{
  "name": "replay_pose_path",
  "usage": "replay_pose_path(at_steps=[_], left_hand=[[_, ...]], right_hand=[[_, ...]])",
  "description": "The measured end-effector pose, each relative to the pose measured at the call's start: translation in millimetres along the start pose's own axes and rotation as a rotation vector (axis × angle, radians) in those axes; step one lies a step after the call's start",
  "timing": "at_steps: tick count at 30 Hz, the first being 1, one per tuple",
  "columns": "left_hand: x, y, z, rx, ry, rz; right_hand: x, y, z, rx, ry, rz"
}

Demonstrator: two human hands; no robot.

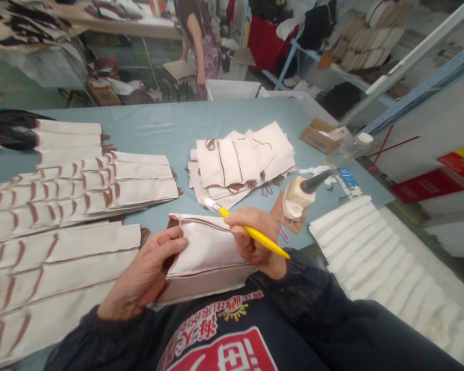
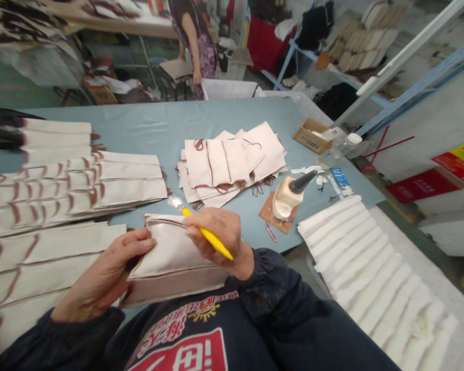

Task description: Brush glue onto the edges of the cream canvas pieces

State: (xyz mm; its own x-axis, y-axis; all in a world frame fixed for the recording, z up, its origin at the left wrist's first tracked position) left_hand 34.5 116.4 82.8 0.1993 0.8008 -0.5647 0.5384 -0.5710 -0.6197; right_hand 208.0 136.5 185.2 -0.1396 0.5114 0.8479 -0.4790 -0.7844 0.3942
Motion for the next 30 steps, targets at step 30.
replay_pose_path(at_steps=[30], left_hand=[[-12, 4, -6.7, 1.052, 0.184, -0.54]], right_hand=[[-32, -25, 20, -0.087, 0.031, -0.256]])
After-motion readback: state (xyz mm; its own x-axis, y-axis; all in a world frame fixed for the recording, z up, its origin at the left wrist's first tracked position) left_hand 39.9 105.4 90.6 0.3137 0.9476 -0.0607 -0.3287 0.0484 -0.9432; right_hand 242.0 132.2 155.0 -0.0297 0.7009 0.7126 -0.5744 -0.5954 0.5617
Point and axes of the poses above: each hand's wrist, its own x-axis towards the middle knuckle, its own z-axis out of the back of the hand, y = z × x, the point moved 9 cm from there along x, towards the middle knuckle, and after that the axes turned 11 degrees about -x, right-handed, at the moved point
